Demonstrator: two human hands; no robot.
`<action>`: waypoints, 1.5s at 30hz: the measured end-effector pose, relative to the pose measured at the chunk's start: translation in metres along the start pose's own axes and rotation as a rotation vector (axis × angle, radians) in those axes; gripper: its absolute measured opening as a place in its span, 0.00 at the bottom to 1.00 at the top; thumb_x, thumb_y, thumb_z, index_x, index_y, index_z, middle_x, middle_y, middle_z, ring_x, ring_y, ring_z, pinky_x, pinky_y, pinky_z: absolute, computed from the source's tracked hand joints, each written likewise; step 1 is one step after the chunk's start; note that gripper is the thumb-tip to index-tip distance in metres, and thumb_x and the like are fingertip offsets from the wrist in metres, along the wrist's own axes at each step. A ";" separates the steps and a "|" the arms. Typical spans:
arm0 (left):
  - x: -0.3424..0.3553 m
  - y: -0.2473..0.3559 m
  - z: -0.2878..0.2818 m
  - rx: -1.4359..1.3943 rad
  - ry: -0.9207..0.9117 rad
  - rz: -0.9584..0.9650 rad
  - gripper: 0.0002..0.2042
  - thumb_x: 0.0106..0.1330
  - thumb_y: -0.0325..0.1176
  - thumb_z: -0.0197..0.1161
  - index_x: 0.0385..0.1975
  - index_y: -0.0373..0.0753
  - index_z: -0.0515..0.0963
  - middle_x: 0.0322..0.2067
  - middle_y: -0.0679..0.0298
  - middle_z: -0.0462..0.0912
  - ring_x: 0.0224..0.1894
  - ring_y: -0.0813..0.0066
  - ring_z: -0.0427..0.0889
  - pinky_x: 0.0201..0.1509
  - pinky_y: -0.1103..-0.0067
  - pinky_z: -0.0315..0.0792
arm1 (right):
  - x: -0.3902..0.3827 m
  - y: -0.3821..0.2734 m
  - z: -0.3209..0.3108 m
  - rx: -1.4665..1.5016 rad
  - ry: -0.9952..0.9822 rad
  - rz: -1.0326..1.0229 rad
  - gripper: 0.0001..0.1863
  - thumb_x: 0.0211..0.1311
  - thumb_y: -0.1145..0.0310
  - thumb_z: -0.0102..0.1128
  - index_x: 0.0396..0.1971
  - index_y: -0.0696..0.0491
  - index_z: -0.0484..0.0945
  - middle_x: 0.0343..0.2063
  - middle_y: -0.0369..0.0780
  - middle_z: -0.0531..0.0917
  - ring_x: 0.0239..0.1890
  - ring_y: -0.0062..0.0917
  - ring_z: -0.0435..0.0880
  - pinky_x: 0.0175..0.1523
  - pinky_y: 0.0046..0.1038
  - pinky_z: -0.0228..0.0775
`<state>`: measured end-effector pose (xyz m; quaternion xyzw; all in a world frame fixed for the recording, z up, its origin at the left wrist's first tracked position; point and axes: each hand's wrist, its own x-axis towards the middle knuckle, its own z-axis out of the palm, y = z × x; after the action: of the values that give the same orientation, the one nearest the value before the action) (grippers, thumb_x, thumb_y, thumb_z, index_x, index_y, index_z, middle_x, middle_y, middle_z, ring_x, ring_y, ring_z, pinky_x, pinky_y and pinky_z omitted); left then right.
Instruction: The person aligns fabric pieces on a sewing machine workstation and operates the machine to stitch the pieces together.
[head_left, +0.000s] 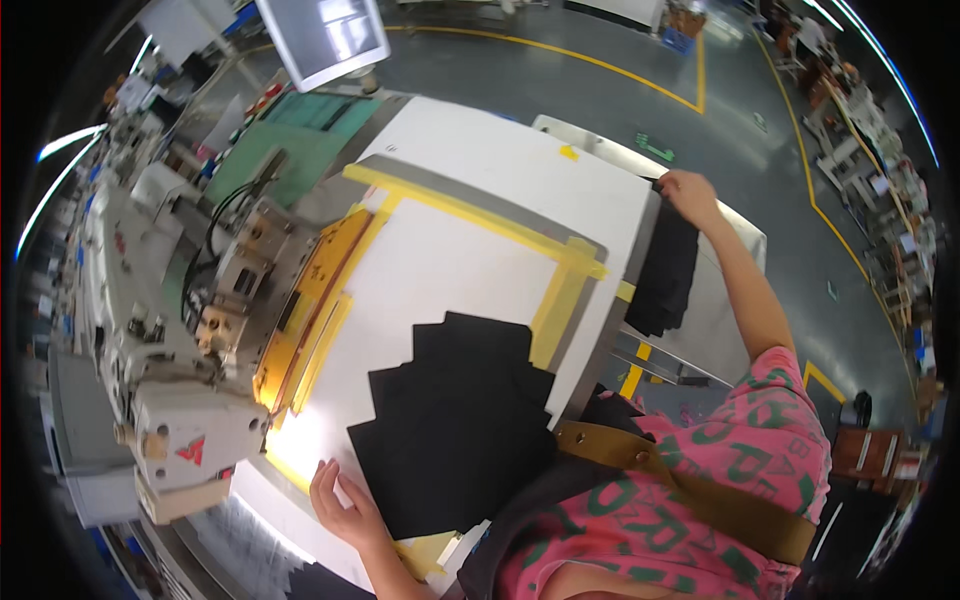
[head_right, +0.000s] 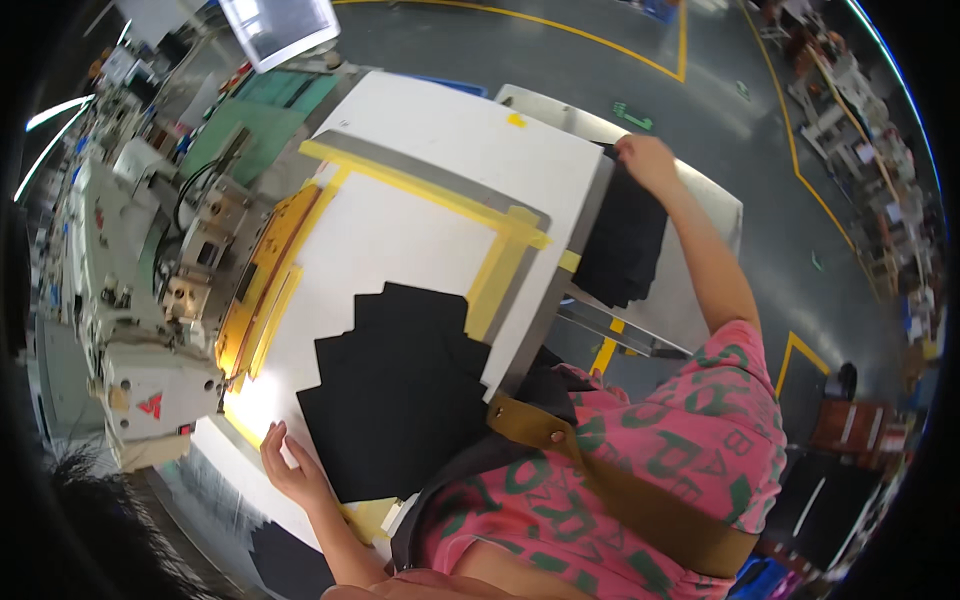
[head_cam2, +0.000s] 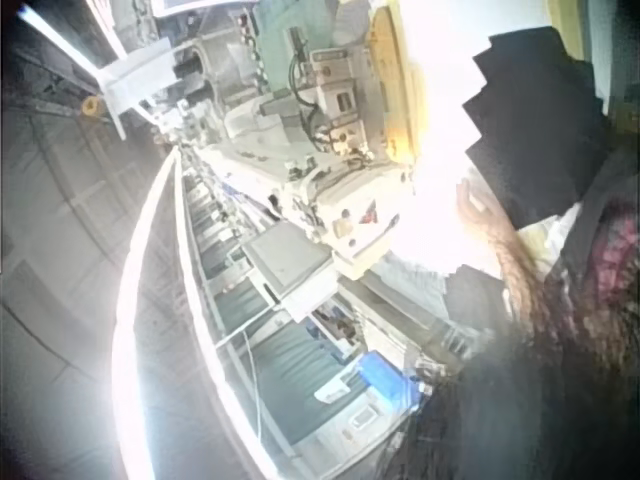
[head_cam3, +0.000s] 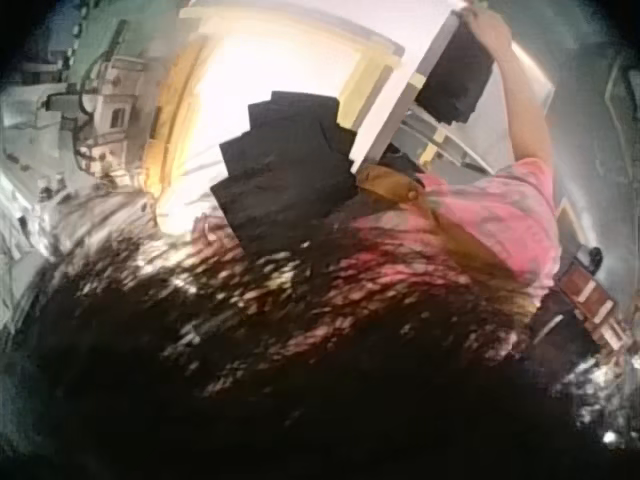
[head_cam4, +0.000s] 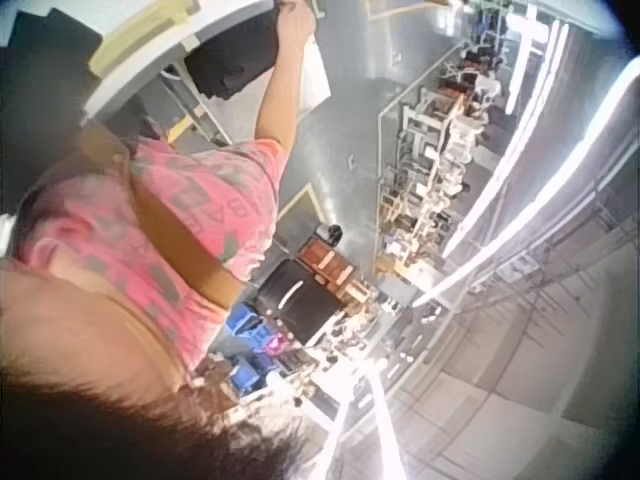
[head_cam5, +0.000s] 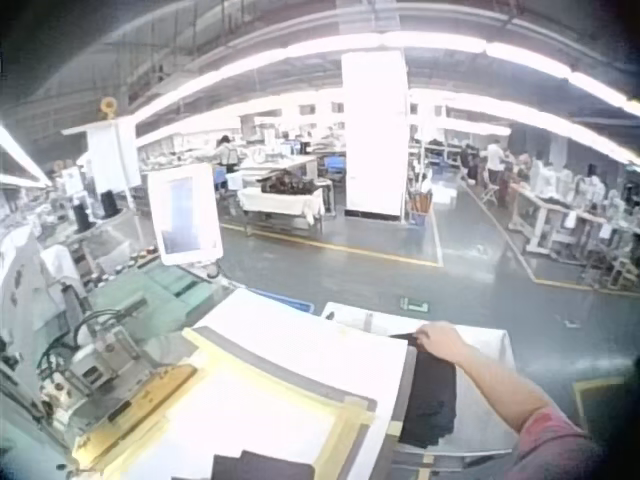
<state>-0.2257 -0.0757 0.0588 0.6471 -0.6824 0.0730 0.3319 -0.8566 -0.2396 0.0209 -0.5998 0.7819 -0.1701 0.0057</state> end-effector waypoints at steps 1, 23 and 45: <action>0.002 0.002 0.001 -0.026 0.000 -0.013 0.06 0.63 0.19 0.55 0.37 0.32 0.78 0.39 0.53 0.82 0.46 0.52 0.81 0.51 0.67 0.75 | 0.011 -0.033 -0.022 0.125 0.152 -0.003 0.13 0.62 0.67 0.50 0.41 0.51 0.82 0.29 0.42 0.86 0.37 0.34 0.86 0.41 0.32 0.75; -0.151 -0.075 -0.131 0.754 0.144 -0.878 0.13 0.61 0.41 0.67 0.30 0.38 0.75 0.32 0.60 0.75 0.38 0.60 0.75 0.43 0.67 0.70 | -0.140 -0.435 0.064 0.825 -0.602 -1.611 0.05 0.51 0.76 0.65 0.29 0.53 0.81 0.24 0.37 0.77 0.27 0.30 0.78 0.33 0.31 0.70; -0.018 -0.028 -0.019 -0.034 0.274 -0.514 0.02 0.65 0.23 0.59 0.35 0.36 0.78 0.32 0.62 0.78 0.28 0.73 0.80 0.29 0.79 0.74 | -0.142 -0.512 0.098 0.515 -0.241 -1.890 0.08 0.51 0.72 0.58 0.32 0.52 0.80 0.40 0.35 0.83 0.45 0.27 0.82 0.54 0.30 0.73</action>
<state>-0.1937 -0.0549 0.0539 0.7774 -0.4461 0.0618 0.4392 -0.3172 -0.2453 0.0407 -0.9714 -0.0858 -0.2075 0.0775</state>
